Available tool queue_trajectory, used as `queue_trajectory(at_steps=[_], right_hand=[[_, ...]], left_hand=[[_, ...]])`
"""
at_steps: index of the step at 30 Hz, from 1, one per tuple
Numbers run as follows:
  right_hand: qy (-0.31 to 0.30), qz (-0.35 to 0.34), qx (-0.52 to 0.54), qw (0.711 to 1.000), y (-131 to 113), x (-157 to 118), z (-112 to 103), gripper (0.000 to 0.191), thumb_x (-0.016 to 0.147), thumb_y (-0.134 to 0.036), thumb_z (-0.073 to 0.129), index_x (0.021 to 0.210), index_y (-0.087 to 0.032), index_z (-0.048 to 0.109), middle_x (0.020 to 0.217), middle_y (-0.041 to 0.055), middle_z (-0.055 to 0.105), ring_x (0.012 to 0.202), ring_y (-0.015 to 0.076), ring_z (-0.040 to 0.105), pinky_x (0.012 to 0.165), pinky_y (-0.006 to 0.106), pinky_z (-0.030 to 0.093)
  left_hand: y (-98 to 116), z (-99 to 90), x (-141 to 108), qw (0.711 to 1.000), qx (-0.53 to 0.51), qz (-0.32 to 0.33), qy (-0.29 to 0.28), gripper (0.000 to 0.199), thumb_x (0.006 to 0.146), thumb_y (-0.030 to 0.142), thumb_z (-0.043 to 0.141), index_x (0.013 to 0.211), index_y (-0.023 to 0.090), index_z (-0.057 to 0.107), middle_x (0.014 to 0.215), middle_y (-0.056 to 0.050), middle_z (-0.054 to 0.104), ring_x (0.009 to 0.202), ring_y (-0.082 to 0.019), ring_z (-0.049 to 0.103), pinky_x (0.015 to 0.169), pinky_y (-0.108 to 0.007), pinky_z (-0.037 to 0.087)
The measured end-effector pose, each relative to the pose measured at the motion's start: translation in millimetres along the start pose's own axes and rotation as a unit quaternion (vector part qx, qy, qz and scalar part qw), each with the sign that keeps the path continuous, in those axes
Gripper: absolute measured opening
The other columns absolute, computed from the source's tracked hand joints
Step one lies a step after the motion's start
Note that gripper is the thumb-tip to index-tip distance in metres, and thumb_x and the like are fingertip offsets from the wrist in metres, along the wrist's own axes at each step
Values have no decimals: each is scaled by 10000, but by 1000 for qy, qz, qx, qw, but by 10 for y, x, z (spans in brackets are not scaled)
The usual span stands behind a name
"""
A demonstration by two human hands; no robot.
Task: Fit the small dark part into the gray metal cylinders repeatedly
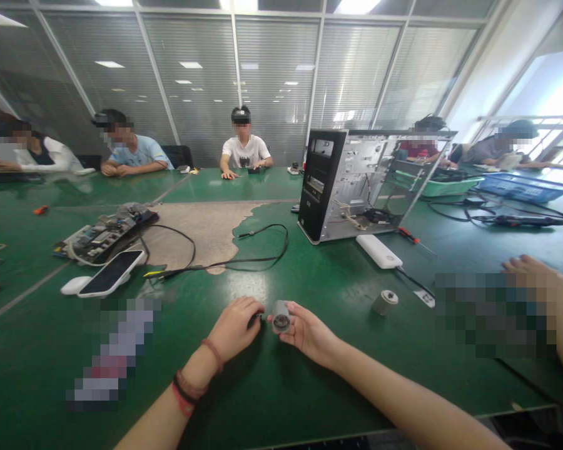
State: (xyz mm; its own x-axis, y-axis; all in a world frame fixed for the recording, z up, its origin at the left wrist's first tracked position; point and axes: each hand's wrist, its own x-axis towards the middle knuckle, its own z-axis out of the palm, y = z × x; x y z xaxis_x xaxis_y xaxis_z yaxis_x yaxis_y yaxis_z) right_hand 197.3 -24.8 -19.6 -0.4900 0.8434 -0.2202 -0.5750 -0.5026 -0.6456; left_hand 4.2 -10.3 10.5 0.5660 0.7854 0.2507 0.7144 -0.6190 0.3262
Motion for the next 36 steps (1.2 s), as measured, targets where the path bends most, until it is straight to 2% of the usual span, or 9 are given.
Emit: queue_trajectory(at_steps=[5, 9, 13, 16, 21, 24, 27, 29, 36], right_hand=[[29, -111, -140, 983, 13, 22, 6, 360, 752, -365, 682, 963, -206, 438, 699, -7, 664, 580, 123, 643, 591, 257, 522], [30, -205, -287, 935, 13, 1, 0, 340, 772, -364, 652, 990, -219, 435, 791, 8, 654, 655, 141, 645, 616, 278, 522], [43, -310, -476, 822, 13, -64, -2, 304, 801, -252, 609, 1064, -235, 456, 970, 40, 621, 811, 154, 637, 746, 305, 518], [29, -364, -567, 738, 9, -90, -25, 314, 805, -207, 591, 1090, -241, 465, 1019, 50, 612, 854, 155, 625, 780, 303, 513], [19, -421, -652, 630, -12, -79, -80, 313, 811, -213, 581, 1107, -237, 482, 1025, 63, 654, 885, 181, 634, 788, 322, 513], [21, -449, -678, 581, -25, -74, -84, 321, 811, -210, 578, 1120, -227, 489, 1064, 75, 661, 939, 195, 635, 812, 339, 509], [10, -471, -684, 557, -30, -82, -57, 330, 815, -209, 577, 1133, -218, 492, 1067, 76, 669, 954, 192, 641, 814, 336, 507], [-2, -477, -681, 555, -28, -91, -35, 335, 817, -213, 581, 1141, -222, 498, 1059, 75, 676, 947, 194, 648, 809, 341, 506], [3, -443, -660, 607, -9, -97, -36, 390, 805, -242, 599, 1181, -252, 497, 1129, 91, 642, 1046, 233, 610, 877, 393, 483]], left_hand=[[-19, 16, -2, 998, -52, -27, 26, 162, 803, 124, 477, 898, 180, 595, 882, -46, 638, 860, -199, 579, 800, -329, 449], [7, 14, 3, 985, -156, -63, 30, 186, 824, 147, 462, 953, 180, 592, 884, -38, 656, 841, -175, 612, 793, -294, 472], [57, 3, 12, 962, -263, -65, 10, 198, 827, 124, 446, 959, 171, 586, 865, -25, 665, 810, -150, 629, 776, -265, 486], [83, 10, 7, 952, -300, -55, 3, 261, 799, 83, 446, 1016, 170, 561, 876, -22, 665, 821, -147, 631, 796, -271, 489], [104, 29, -9, 949, -315, -29, 5, 395, 736, 48, 491, 1109, 178, 504, 987, -33, 653, 917, -153, 622, 877, -291, 477], [122, 27, -8, 949, -314, -27, 10, 450, 699, 53, 542, 1127, 176, 478, 1043, -43, 636, 967, -160, 611, 905, -295, 470], [146, 25, 0, 950, -311, -38, 13, 446, 690, 89, 589, 1111, 180, 478, 1044, -44, 636, 973, -171, 611, 898, -298, 475], [161, 30, 5, 951, -305, -45, 13, 434, 682, 102, 607, 1091, 186, 490, 1033, -40, 644, 965, -177, 614, 883, -300, 480], [168, 102, -5, 959, -277, -39, 45, 400, 673, 76, 604, 1055, 183, 557, 1023, -33, 657, 934, -186, 621, 848, -299, 489]])
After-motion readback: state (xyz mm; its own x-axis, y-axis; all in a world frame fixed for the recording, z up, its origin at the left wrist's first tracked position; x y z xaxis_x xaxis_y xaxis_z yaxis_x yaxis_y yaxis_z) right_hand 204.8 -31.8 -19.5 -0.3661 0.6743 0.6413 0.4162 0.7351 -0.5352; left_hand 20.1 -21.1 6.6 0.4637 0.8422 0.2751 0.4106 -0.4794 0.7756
